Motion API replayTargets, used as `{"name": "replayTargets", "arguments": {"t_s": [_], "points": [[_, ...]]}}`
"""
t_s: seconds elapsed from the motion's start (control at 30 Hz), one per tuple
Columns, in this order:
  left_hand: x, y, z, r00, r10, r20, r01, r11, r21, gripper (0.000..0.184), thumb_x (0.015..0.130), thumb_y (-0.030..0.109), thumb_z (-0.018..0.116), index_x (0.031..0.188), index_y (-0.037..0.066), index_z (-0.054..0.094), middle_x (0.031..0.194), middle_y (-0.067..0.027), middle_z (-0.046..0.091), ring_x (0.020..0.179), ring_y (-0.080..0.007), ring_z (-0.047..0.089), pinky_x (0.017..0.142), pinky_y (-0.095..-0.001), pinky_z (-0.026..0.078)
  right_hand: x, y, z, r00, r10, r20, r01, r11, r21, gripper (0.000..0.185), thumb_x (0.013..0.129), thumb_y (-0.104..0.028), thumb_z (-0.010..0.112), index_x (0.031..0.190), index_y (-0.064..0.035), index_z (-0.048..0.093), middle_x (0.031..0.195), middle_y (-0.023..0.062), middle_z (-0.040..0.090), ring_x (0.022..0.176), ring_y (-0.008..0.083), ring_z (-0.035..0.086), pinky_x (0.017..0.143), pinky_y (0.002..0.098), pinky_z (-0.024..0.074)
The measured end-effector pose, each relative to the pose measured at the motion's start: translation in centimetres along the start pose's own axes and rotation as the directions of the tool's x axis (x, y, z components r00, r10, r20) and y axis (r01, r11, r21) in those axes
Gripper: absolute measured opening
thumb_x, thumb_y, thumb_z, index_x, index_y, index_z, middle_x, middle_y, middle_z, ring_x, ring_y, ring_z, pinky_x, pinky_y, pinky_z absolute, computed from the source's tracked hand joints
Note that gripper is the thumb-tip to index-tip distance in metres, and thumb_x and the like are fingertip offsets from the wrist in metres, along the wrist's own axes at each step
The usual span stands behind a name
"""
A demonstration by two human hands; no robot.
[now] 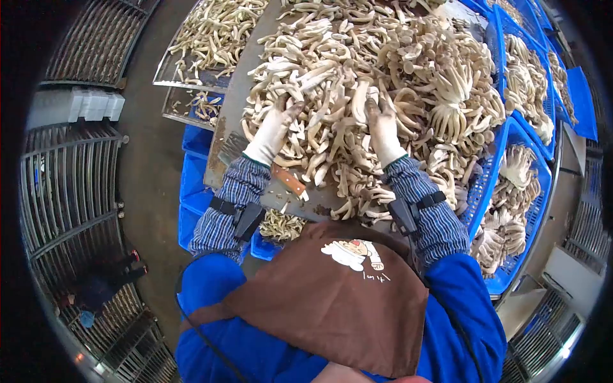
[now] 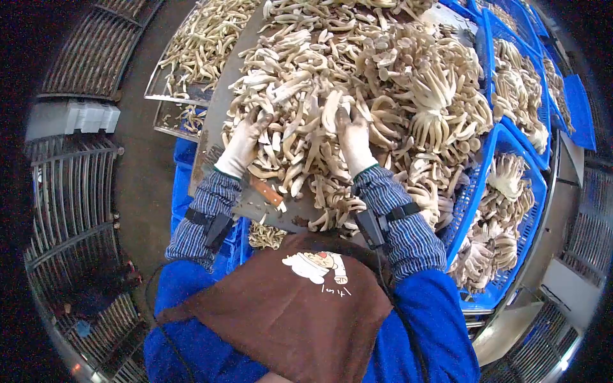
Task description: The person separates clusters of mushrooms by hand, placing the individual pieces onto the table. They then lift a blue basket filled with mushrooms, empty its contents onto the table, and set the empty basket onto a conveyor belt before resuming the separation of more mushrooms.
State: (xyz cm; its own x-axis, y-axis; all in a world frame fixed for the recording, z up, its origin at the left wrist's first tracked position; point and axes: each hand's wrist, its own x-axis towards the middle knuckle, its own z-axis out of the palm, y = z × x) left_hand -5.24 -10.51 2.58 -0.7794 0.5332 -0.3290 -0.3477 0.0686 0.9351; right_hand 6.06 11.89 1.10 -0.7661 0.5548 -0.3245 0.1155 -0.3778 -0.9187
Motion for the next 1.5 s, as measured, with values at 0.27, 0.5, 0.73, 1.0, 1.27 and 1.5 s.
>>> {"name": "replayTargets", "arguments": {"t_s": [0.27, 0.5, 0.73, 1.0, 1.27, 1.5], "points": [[-0.3, 0.8, -0.1, 0.988, 0.021, -0.151, 0.049, 0.895, 0.444, 0.028, 0.094, 0.017, 0.057, 0.108, -0.007, 0.063, 0.085, -0.0061, 0.068, 0.077, -0.0125, 0.06, 0.073, -0.0256, 0.049, 0.3, 0.1, -0.2, 0.983, -0.127, 0.134, 0.167, 0.923, -0.348, 0.054, 0.081, -0.015, 0.067, 0.128, 0.0043, 0.049, 0.125, 0.0221, 0.056, 0.115, 0.0303, 0.055, 0.097, 0.0374, 0.0435], [-2.3, 0.9, -1.3, 0.988, 0.04, -0.148, -0.025, 0.995, 0.102, 0.022, 0.087, 0.008, 0.061, 0.105, -0.005, 0.063, 0.092, -0.0054, 0.067, 0.081, -0.011, 0.061, 0.077, -0.0246, 0.049, 2.5, -4.2, -6.1, 0.825, -0.453, 0.337, 0.287, -0.177, -0.941, 0.062, 0.082, -0.036, 0.069, 0.131, -0.0033, 0.05, 0.118, 0.0238, 0.06, 0.105, 0.0375, 0.06, 0.086, 0.0461, 0.0497], [-2.0, -0.8, 1.0, 0.997, 0.043, -0.069, -0.059, 0.968, -0.244, 0.024, 0.086, 0.0, 0.059, 0.109, -0.002, 0.06, 0.101, -0.0087, 0.065, 0.092, -0.0156, 0.064, 0.08, -0.0275, 0.052, 2.9, -2.5, -10.8, 0.955, 0.02, 0.296, 0.291, 0.139, -0.947, 0.035, 0.085, -0.028, 0.063, 0.106, 0.0002, 0.063, 0.091, 0.0204, 0.069, 0.086, 0.0282, 0.067, 0.077, 0.038, 0.0519], [-2.0, 0.6, 4.6, 0.998, -0.034, 0.062, 0.055, 0.923, -0.382, 0.029, 0.091, 0.003, 0.051, 0.12, -0.003, 0.052, 0.106, -0.01, 0.064, 0.093, -0.0171, 0.065, 0.075, -0.0279, 0.057, -1.1, -2.0, -14.2, 0.788, -0.523, 0.324, 0.522, 0.291, -0.802, 0.023, 0.091, -0.017, 0.063, 0.105, 0.0021, 0.063, 0.096, 0.0086, 0.066, 0.088, 0.0116, 0.058, 0.078, 0.0245, 0.0453], [-2.0, -0.1, 13.1, 0.967, 0.251, -0.047, -0.245, 0.963, 0.113, 0.037, 0.087, -0.002, 0.053, 0.124, -0.001, 0.056, 0.106, -0.0102, 0.066, 0.097, -0.0194, 0.06, 0.091, -0.0308, 0.046, -4.6, 0.5, -9.3, 0.689, -0.209, 0.695, 0.443, -0.637, -0.631, 0.063, 0.069, -0.016, 0.066, 0.128, -0.0007, 0.048, 0.08, 0.0078, 0.059, 0.068, 0.0225, 0.057, 0.072, 0.0413, 0.0499], [-2.6, 1.5, 14.6, 0.977, 0.185, 0.102, -0.181, 0.982, -0.044, 0.032, 0.087, -0.003, 0.05, 0.119, -0.003, 0.054, 0.106, -0.0108, 0.061, 0.095, -0.0156, 0.059, 0.086, -0.0261, 0.047, -5.3, -1.3, -5.8, 0.983, -0.069, 0.168, 0.096, 0.983, -0.159, 0.045, 0.092, -0.016, 0.061, 0.13, 0.0019, 0.045, 0.116, 0.0135, 0.06, 0.106, 0.0195, 0.057, 0.09, 0.0279, 0.0474]]}}
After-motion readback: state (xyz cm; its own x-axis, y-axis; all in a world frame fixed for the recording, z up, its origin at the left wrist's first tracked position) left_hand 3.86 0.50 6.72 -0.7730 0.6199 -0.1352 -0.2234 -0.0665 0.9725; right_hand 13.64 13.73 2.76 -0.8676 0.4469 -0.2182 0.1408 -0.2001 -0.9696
